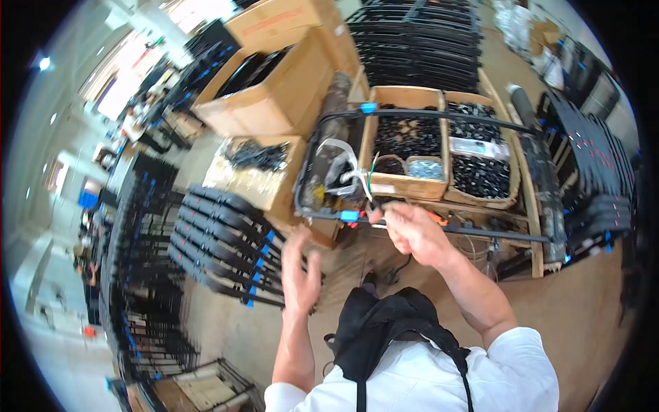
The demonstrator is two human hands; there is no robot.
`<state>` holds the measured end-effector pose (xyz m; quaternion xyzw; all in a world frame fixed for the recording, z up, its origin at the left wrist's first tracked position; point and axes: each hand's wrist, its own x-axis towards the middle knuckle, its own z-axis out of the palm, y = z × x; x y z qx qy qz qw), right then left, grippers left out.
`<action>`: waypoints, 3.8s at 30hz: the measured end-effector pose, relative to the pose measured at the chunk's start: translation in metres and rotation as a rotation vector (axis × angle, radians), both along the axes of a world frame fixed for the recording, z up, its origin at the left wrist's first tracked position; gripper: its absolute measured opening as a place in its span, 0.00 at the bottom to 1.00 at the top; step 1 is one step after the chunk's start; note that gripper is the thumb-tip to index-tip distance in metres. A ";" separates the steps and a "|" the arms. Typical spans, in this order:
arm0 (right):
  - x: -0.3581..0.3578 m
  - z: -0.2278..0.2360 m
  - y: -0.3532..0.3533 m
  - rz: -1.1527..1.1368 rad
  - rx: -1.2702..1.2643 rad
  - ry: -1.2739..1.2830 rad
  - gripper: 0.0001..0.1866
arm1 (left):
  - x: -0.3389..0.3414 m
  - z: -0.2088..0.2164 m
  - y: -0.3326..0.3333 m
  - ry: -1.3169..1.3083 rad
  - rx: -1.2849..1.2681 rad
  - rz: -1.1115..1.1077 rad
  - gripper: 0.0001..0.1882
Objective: Assemble and organize treadmill plastic covers and wiring components in a warehouse environment.
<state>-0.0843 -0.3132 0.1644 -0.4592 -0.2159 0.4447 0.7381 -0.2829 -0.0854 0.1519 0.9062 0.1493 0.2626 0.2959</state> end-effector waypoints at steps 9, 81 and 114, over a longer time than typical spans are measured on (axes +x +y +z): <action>-0.042 -0.006 0.022 0.235 -0.185 -0.369 0.18 | 0.011 0.048 0.015 0.086 -0.315 -0.331 0.48; -0.072 -0.249 0.290 -0.221 -0.487 0.622 0.16 | 0.100 -0.206 0.199 0.438 -0.430 -0.122 0.13; -0.074 -0.248 0.302 -0.291 -0.475 0.873 0.16 | 0.091 -0.219 0.182 0.426 -1.345 0.240 0.10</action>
